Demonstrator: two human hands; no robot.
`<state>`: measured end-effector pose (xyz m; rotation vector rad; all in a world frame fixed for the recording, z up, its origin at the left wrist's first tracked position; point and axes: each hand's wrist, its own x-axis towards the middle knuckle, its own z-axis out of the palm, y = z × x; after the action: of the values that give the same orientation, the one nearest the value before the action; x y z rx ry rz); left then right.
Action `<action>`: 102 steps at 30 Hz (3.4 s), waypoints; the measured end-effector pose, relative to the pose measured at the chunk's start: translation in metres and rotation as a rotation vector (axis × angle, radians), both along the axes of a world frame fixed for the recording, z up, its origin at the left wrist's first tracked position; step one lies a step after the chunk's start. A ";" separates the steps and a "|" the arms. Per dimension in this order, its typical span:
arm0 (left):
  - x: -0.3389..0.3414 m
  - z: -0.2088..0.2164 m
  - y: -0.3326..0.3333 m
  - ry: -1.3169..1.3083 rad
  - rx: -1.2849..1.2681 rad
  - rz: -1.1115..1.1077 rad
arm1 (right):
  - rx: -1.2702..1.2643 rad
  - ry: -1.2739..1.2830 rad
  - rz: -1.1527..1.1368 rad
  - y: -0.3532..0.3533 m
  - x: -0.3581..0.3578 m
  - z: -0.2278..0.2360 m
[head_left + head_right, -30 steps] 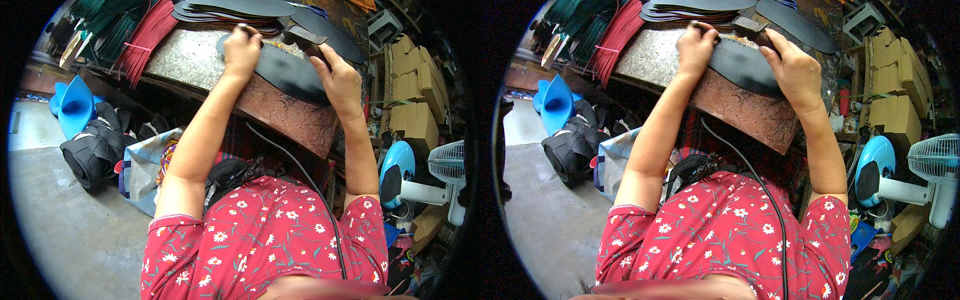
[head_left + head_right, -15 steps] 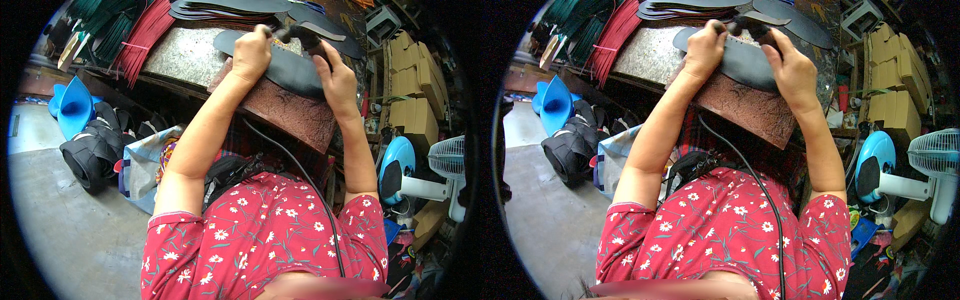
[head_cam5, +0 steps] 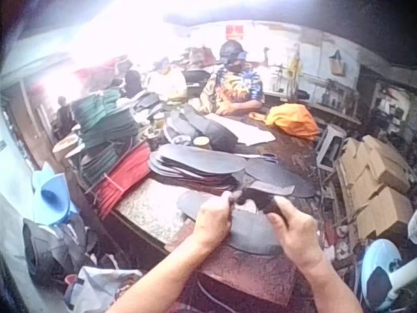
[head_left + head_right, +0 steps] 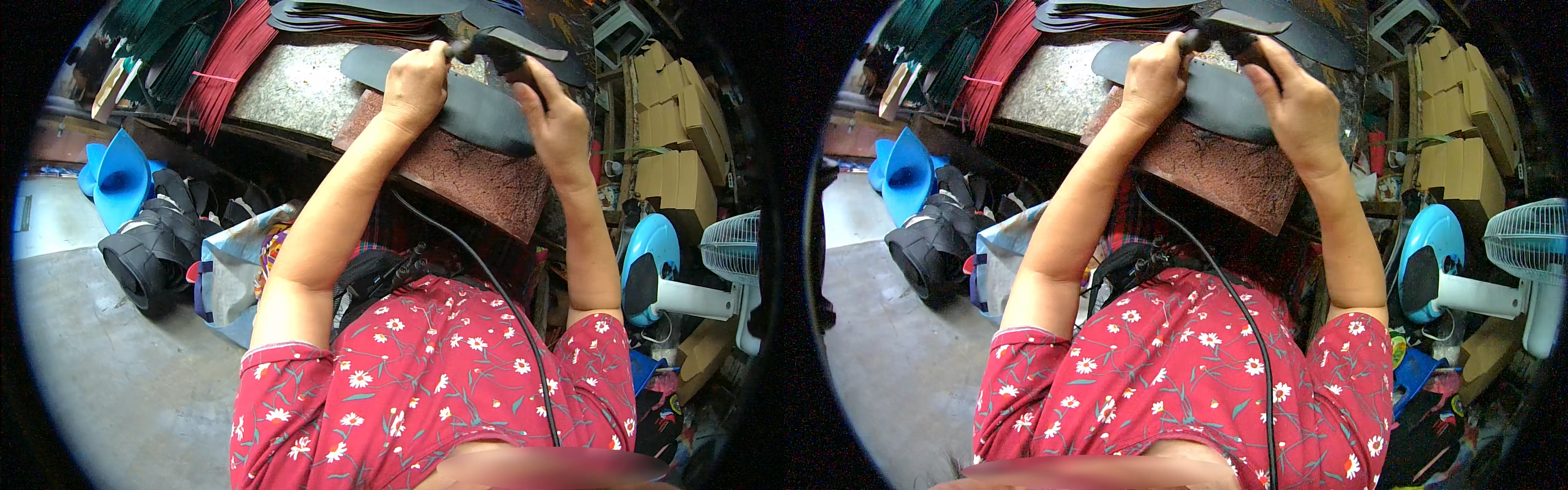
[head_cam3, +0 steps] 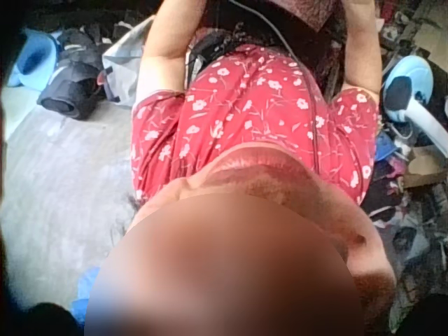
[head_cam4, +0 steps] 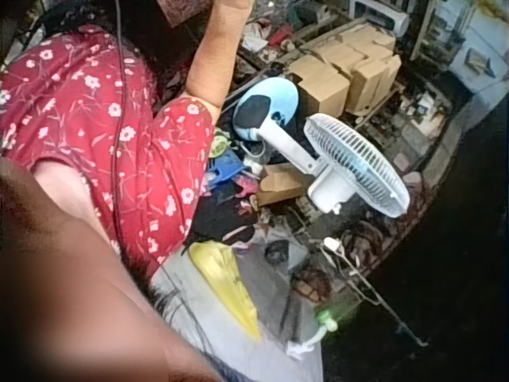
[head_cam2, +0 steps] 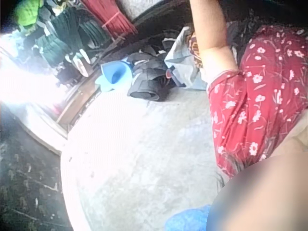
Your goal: The person repeatedly punches holes along the edges of black shoe insoles using a handheld punch tool and a hammer on a wooden block. They handle multiple insoles one at a time, repositioning each piece to continue punching along the perimeter.
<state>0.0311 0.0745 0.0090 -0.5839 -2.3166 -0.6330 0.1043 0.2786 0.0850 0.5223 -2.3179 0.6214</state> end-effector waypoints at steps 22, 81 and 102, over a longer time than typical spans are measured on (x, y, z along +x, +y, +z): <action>-0.012 -0.007 -0.003 -0.532 0.859 -0.234 | -0.297 -0.182 0.003 0.031 0.010 0.012; -0.011 0.000 -0.020 -0.321 0.402 -0.088 | -0.356 -0.103 0.139 0.010 0.012 0.028; -0.001 0.000 0.004 0.024 0.083 -0.113 | -0.180 -0.319 -0.056 -0.001 0.005 -0.004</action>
<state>0.0302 0.0789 0.0089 -0.6838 -2.2352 -0.7668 0.1097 0.2775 0.0813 0.2894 -2.5288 0.9326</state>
